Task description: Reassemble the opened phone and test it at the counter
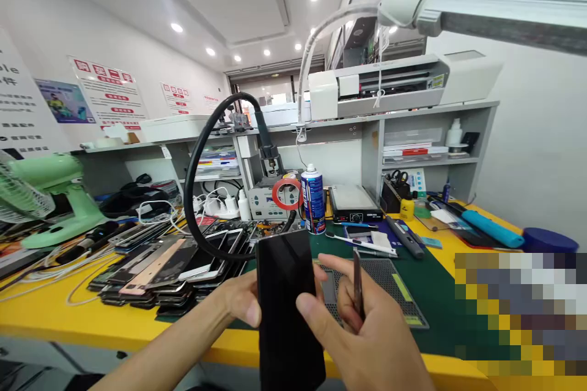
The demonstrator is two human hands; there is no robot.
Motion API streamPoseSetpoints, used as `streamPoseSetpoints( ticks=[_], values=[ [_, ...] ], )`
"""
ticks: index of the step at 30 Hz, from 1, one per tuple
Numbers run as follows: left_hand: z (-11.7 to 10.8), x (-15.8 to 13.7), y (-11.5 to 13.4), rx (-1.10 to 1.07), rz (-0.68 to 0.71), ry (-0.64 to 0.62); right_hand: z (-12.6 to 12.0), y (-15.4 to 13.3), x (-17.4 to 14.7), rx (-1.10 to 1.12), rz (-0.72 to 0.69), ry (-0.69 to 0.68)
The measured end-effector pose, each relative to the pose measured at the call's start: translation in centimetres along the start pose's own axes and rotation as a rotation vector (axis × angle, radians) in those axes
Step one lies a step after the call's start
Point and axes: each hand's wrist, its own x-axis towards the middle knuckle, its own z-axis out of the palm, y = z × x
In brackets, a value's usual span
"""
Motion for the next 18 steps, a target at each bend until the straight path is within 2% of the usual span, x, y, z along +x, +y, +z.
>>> streamPoseSetpoints(
  ticks=[4, 8, 13, 18],
  values=[
    [0.5, 0.0, 0.0, 0.108, 0.016, 0.069, 1.5, -2.0, -1.0, -0.151, -0.047, 0.151],
    [1.5, 0.0, 0.2, 0.15, -0.028, 0.149, 2.0, -3.0, -1.6, -0.159, -0.119, 0.239],
    [2.8, -0.2, 0.6, 0.29, -0.042, 0.351, 1.6, -2.9, -0.6, -0.153, -0.192, 0.159],
    [3.7, -0.6, 0.7, 0.335, -0.063, 0.442, 1.5, -3.6, 0.4, -0.055, -0.082, 0.105]
  ],
)
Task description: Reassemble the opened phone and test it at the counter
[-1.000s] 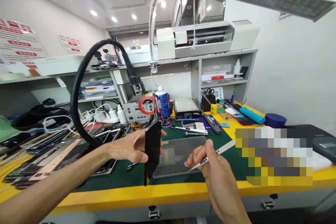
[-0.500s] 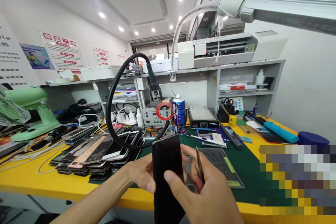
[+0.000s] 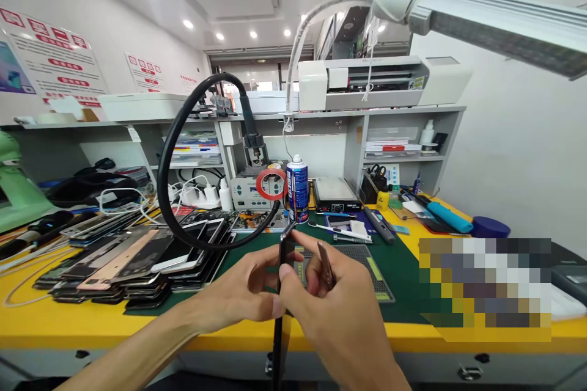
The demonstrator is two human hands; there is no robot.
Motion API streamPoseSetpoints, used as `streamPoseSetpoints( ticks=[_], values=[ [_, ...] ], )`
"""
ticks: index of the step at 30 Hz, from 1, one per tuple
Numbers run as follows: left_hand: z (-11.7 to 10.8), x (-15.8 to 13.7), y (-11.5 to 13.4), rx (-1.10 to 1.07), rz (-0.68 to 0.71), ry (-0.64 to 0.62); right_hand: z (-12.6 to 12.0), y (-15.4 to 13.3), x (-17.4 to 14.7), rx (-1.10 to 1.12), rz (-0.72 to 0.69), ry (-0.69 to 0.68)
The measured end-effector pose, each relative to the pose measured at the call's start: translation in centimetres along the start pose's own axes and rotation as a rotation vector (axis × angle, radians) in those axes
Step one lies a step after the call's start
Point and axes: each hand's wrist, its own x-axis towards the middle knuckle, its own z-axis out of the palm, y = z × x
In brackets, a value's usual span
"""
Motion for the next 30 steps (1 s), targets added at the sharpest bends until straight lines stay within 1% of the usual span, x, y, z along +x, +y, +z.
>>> streamPoseSetpoints(
  ticks=[2, 5, 8, 11, 13, 16, 18, 23, 30],
  values=[
    [0.1, -0.3, 0.2, -0.016, -0.046, 0.015, 0.1, -0.2, 0.3, 0.042, 0.025, -0.015],
    [0.2, -0.9, 0.5, -0.03, -0.095, 0.023, 0.1, -0.4, 0.8, 0.05, 0.035, -0.082],
    [0.2, -1.6, 1.0, -0.004, -0.093, 0.035, 0.1, -0.3, 1.2, 0.048, 0.063, -0.139],
    [0.1, -2.2, 1.5, 0.002, -0.092, 0.016, 0.0, -0.2, 1.4, 0.104, 0.078, -0.168],
    [0.1, -2.5, 1.8, -0.001, -0.115, -0.004, 0.1, -0.2, 1.3, 0.15, 0.082, -0.194],
    [0.0, -2.8, 2.1, 0.012, -0.151, 0.005, 0.3, -0.5, 1.2, 0.196, 0.092, -0.22],
    [0.0, -3.0, 2.2, 0.024, -0.165, 0.016, 0.5, -0.9, 1.0, 0.206, 0.101, -0.221],
    [0.1, -3.7, 2.6, 0.031, -0.177, 0.007, 0.9, -1.5, 0.9, 0.208, 0.122, -0.145],
    [0.3, -4.0, 3.3, 0.103, -0.198, 0.047, 0.5, -0.4, 1.5, 0.194, 0.12, -0.224]
  ],
)
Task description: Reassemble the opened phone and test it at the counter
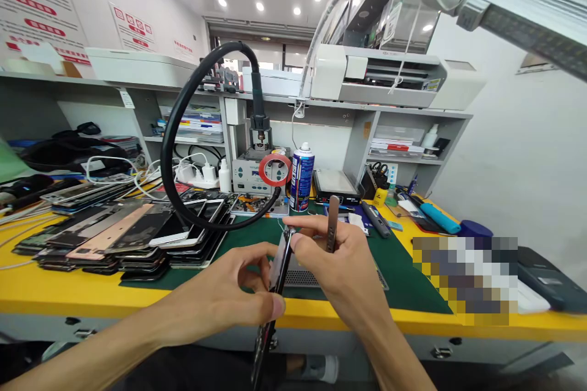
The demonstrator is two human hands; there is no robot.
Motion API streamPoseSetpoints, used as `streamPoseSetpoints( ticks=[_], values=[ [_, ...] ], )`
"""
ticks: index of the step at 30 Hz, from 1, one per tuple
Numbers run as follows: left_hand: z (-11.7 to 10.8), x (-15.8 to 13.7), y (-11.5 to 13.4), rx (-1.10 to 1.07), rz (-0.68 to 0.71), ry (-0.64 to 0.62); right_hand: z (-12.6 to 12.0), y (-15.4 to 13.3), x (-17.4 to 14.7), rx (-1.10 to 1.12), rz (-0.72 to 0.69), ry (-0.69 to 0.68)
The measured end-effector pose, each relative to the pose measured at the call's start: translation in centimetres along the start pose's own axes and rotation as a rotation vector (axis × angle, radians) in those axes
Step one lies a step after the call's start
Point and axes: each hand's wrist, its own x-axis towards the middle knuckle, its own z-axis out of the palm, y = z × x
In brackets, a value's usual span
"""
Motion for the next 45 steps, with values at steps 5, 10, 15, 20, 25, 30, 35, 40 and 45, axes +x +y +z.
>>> streamPoseSetpoints(
  ticks=[5, 10, 15, 20, 25, 30, 35, 40, 45],
  values=[
    [0.1, 0.0, 0.0, 0.031, -0.006, 0.015, -0.4, 0.3, 0.3, -0.014, -0.002, -0.03],
    [0.3, 0.3, 0.0, -0.028, -0.054, -0.006, 0.0, 0.3, 0.1, 0.022, 0.013, -0.012],
    [0.6, 0.5, 0.0, -0.012, -0.075, -0.008, 0.0, 0.8, 0.1, 0.034, -0.017, 0.001],
    [0.7, 0.8, 0.0, -0.003, -0.126, 0.011, -0.3, 0.8, 0.0, -0.002, -0.026, -0.013],
    [0.8, 1.0, 0.5, 0.005, -0.136, 0.015, -0.4, -0.1, -0.5, -0.006, 0.034, -0.038],
    [0.9, 1.2, 0.4, -0.004, -0.105, 0.006, -0.4, -0.6, -0.9, 0.007, 0.033, -0.068],
    [0.8, 1.2, -0.1, -0.003, -0.088, 0.021, -0.2, -1.2, -1.5, -0.064, 0.045, -0.036],
    [0.7, 1.4, -0.5, -0.002, -0.066, 0.039, -0.2, -1.3, -1.6, -0.082, 0.059, -0.052],
    [0.4, 2.0, -0.5, -0.057, -0.062, 0.059, -0.6, -0.3, -0.1, -0.143, -0.027, -0.086]
  ],
)
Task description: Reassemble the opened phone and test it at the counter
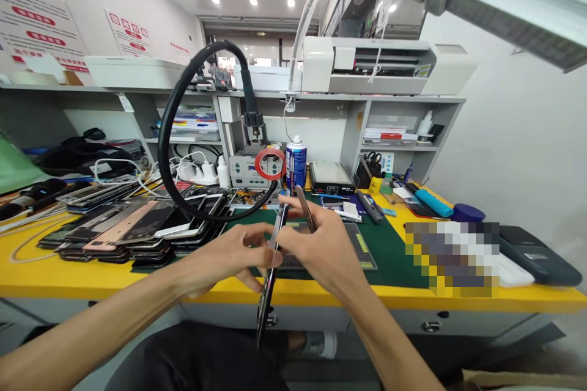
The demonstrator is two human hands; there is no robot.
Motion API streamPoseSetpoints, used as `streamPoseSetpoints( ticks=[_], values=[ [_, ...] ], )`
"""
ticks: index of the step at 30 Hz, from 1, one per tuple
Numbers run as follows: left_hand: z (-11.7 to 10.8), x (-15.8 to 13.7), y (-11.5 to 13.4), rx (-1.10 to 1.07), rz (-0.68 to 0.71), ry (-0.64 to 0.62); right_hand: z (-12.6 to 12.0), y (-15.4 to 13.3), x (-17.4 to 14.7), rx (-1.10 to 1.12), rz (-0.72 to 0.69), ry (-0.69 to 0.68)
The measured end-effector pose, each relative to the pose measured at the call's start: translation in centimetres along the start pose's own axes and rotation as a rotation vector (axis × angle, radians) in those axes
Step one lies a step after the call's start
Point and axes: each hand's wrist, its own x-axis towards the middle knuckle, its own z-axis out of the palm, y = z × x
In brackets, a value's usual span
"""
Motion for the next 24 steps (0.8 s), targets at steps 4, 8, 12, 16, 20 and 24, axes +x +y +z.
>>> streamPoseSetpoints(
  ticks=[4, 8, 12, 16, 20, 24],
  values=[
    [-0.7, 0.6, -0.2, -0.093, -0.052, -0.045, 0.0, 0.8, 1.4, 0.084, 0.015, -0.111],
    [-1.2, 1.0, -0.8, -0.173, -0.048, -0.09, 0.2, 1.1, 1.7, 0.151, 0.07, -0.168],
    [-1.4, 1.3, -1.4, -0.244, -0.059, -0.128, 0.4, 1.0, 1.4, 0.177, 0.117, -0.17],
    [-1.7, 1.4, -1.5, -0.268, -0.082, -0.139, 0.5, 1.0, 1.2, 0.177, 0.136, -0.179],
    [-2.2, 1.5, -1.7, -0.308, -0.071, -0.175, 0.7, 1.1, 1.1, 0.174, 0.14, -0.204],
    [-2.5, 1.9, -2.0, -0.409, -0.077, -0.185, 1.1, 1.5, 1.3, 0.187, 0.102, -0.229]
  ],
)
